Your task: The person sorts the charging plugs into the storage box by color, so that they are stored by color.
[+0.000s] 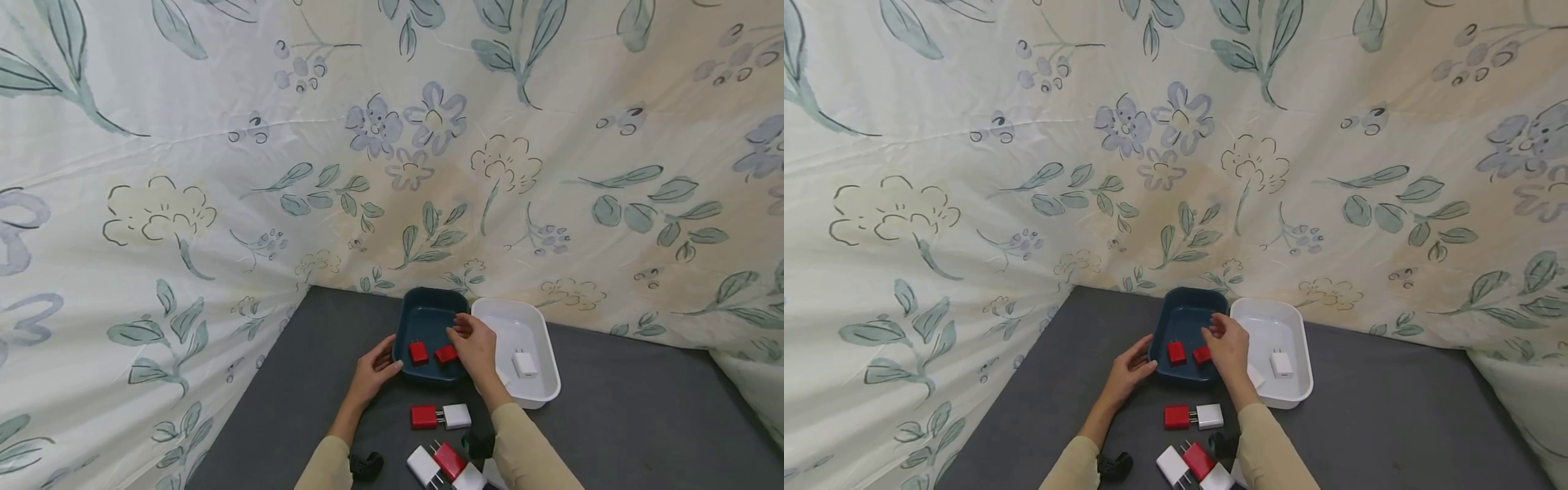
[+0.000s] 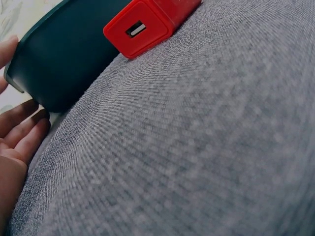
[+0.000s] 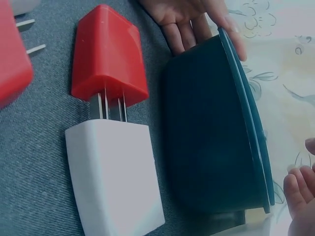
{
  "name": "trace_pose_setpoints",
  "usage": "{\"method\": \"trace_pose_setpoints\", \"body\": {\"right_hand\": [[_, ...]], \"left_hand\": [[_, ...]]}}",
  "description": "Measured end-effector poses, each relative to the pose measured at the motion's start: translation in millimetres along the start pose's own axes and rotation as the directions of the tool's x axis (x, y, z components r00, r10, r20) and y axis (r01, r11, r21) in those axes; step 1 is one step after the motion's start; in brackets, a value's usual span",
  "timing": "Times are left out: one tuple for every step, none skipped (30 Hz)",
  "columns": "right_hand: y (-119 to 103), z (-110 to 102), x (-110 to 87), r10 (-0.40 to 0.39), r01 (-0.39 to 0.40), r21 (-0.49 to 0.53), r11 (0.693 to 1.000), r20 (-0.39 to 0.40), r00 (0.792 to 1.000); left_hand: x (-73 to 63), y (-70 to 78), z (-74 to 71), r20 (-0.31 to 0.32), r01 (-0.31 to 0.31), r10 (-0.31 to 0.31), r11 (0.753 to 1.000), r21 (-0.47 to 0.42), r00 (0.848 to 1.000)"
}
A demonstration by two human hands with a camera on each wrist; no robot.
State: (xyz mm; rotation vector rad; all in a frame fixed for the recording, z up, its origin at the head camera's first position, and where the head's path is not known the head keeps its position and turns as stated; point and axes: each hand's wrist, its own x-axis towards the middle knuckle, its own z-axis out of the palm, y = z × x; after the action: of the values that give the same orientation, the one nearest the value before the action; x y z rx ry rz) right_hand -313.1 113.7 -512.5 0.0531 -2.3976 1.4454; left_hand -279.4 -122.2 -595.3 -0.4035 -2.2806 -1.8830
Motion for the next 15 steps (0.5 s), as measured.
{"method": "trace_pose_setpoints", "body": {"right_hand": [[-0.8, -0.4, -0.7, 0.001, -0.001, 0.000, 1.000, 0.002, 1.000], [-1.4, -0.6, -1.0, 0.004, -0.004, -0.002, 1.000, 0.005, 1.000], [-1.9, -0.7, -1.4, 0.003, -0.003, -0.009, 1.000, 0.007, 1.000], [-2.2, -0.9, -1.8, 0.004, -0.004, -0.014, 1.000, 0.010, 1.000], [-2.2, -0.9, -2.1, 0.006, -0.006, -0.019, 1.000, 0.011, 1.000], [-1.9, -0.8, -2.4, 0.008, -0.007, -0.027, 1.000, 0.012, 1.000], [-2.2, -1.1, -3.0, 0.010, -0.010, -0.025, 1.000, 0.011, 1.000], [-2.1, -1.2, -3.5, 0.011, -0.011, -0.020, 1.000, 0.009, 1.000], [-2.0, -1.4, -4.1, 0.008, -0.008, -0.020, 1.000, 0.008, 1.000], [-1.7, -1.5, -4.6, 0.006, -0.006, -0.015, 1.000, 0.005, 1.000], [-1.2, -1.5, -5.1, 0.002, -0.002, -0.011, 1.000, 0.002, 1.000], [-1.0, -1.6, -5.7, -0.005, 0.005, -0.007, 1.000, -0.003, 1.000], [-0.7, -1.4, -6.2, -0.013, 0.013, -0.002, 1.000, -0.008, 1.000], [0.2, -1.0, -6.7, -0.024, 0.024, -0.005, 1.000, -0.012, 1.000], [0.6, -0.7, -7.2, -0.033, 0.033, -0.007, 0.999, -0.017, 0.999]], "left_hand": [[-0.2, 0.2, 0.0, -0.003, 0.004, -0.005, 1.000, -0.004, 1.000], [-0.4, 0.6, 0.0, -0.004, 0.004, -0.004, 1.000, -0.002, 1.000], [-0.7, 1.0, 0.0, -0.004, 0.002, -0.002, 1.000, -0.003, 1.000], [-0.9, 1.5, -0.1, -0.003, 0.002, -0.002, 1.000, -0.004, 1.000], [-1.0, 1.9, -0.1, -0.003, 0.002, -0.002, 1.000, -0.002, 1.000], [-1.3, 2.1, -0.1, 0.000, 0.000, 0.000, 1.000, -0.003, 1.000], [-1.4, 2.3, -0.2, 0.002, 0.006, -0.006, 1.000, -0.006, 1.000], [-1.5, 2.2, -0.3, 0.003, 0.010, -0.010, 1.000, -0.006, 1.000], [-1.5, 2.1, -0.4, 0.006, 0.011, -0.011, 1.000, -0.007, 1.000], [-1.5, 2.2, -0.5, 0.008, 0.016, -0.016, 1.000, -0.008, 1.000], [-1.4, 2.2, -0.6, 0.009, 0.017, -0.016, 1.000, -0.006, 1.000], [-1.3, 2.4, -0.8, 0.011, 0.015, -0.015, 1.000, -0.006, 1.000], [-1.2, 3.2, -1.0, 0.011, 0.017, -0.017, 1.000, -0.009, 1.000], [-1.2, 4.6, -1.2, 0.010, 0.019, -0.019, 1.000, -0.018, 1.000], [-1.4, 6.9, -1.6, 0.013, 0.016, -0.016, 1.000, -0.026, 1.000]]}}
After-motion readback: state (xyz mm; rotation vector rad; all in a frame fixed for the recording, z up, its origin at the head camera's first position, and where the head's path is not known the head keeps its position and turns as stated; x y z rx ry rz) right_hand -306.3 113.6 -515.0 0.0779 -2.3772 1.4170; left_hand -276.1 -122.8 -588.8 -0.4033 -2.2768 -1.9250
